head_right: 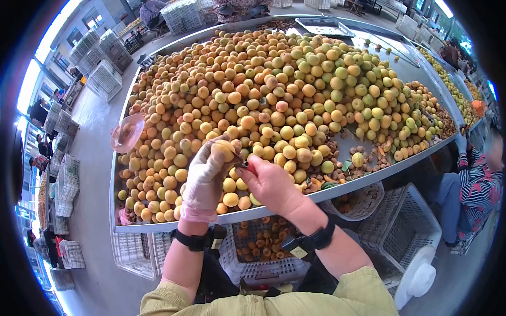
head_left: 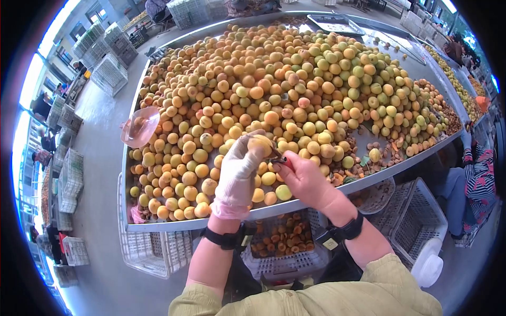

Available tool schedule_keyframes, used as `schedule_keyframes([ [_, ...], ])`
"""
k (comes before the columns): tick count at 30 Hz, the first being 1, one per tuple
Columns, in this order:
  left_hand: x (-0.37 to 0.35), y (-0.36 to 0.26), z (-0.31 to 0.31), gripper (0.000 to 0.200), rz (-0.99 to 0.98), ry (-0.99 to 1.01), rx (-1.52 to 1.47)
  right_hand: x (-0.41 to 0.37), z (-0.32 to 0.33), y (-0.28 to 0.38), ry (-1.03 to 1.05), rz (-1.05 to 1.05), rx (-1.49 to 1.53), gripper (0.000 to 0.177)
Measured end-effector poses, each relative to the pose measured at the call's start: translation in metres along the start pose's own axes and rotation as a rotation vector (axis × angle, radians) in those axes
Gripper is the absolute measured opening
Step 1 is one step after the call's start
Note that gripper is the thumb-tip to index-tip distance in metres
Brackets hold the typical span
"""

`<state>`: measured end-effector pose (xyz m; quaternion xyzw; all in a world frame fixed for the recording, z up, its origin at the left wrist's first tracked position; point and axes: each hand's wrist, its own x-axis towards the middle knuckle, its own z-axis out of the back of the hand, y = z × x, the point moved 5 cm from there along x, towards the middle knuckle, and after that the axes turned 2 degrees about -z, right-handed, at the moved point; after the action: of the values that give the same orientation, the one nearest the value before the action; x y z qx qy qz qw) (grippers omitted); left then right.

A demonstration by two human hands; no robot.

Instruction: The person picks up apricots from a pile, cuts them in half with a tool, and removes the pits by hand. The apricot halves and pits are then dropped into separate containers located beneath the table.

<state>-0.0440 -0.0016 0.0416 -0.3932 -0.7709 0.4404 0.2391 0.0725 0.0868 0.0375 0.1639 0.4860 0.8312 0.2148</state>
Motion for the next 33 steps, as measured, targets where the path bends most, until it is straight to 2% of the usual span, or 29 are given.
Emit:
schedule_keyframes([
  [3,-0.004,0.026,-0.002,0.061,0.089,-0.075,-0.430,0.000,-0.015,0.003,-0.102,0.017,0.065,0.027],
  [4,-0.005,0.022,-0.004,0.061,0.092,-0.080,-0.432,-0.001,-0.014,0.005,-0.156,0.045,0.059,0.026],
  [6,0.000,-0.001,-0.009,0.062,-0.049,0.029,-0.104,0.001,0.004,0.011,-0.100,0.033,0.048,0.027],
  [7,0.005,-0.006,-0.002,0.061,-0.063,0.047,0.098,0.003,0.010,0.008,0.026,-0.020,0.033,0.027],
  [8,0.006,-0.006,-0.002,0.061,-0.063,0.050,0.100,0.004,0.012,0.007,0.149,-0.071,0.020,0.027],
  [9,0.004,-0.007,-0.003,0.060,-0.052,0.057,0.064,0.003,0.016,0.011,0.137,-0.034,-0.032,0.028],
  [10,0.001,-0.004,-0.003,0.059,-0.033,0.058,0.026,0.000,0.007,0.007,0.142,-0.045,-0.029,0.028],
  [12,-0.001,0.015,-0.008,0.053,-0.004,0.015,-0.373,-0.002,-0.009,0.002,-0.019,-0.008,0.221,0.028],
  [14,0.004,0.032,-0.008,0.054,0.110,-0.023,-0.528,-0.001,-0.009,-0.002,-0.029,-0.063,0.136,0.027],
  [16,0.005,0.023,-0.005,0.053,0.042,-0.014,-0.480,0.002,0.004,0.001,0.007,-0.024,0.135,0.027],
  [18,0.008,0.010,0.002,0.053,0.007,-0.015,-0.066,0.002,0.014,-0.002,0.068,-0.082,0.134,0.028],
  [19,0.009,0.005,0.002,0.053,-0.024,-0.006,0.048,0.002,0.017,-0.001,0.088,-0.077,0.125,0.028],
  [22,0.009,0.006,0.000,0.052,0.005,0.025,0.007,-0.001,0.008,-0.002,0.112,-0.080,0.105,0.027],
  [23,0.008,0.013,-0.002,0.048,-0.026,0.030,-0.115,-0.002,0.001,-0.004,0.064,-0.077,0.165,0.026],
  [24,0.007,0.020,-0.004,0.048,-0.026,0.031,-0.116,-0.002,-0.004,-0.006,0.015,-0.074,0.224,0.026],
  [26,0.005,0.032,-0.004,0.046,0.034,-0.085,-0.281,-0.002,-0.005,-0.007,-0.017,-0.044,0.264,0.026],
  [29,0.010,0.018,0.006,0.040,0.055,-0.065,0.003,0.002,0.005,-0.008,0.089,-0.165,0.169,0.026],
  [32,0.008,0.009,0.004,0.040,0.022,0.002,0.265,0.000,0.007,-0.008,0.074,-0.066,0.162,0.026],
  [33,0.006,0.008,0.000,0.041,0.015,-0.003,0.219,0.000,0.002,-0.010,0.070,-0.073,0.162,0.026],
])
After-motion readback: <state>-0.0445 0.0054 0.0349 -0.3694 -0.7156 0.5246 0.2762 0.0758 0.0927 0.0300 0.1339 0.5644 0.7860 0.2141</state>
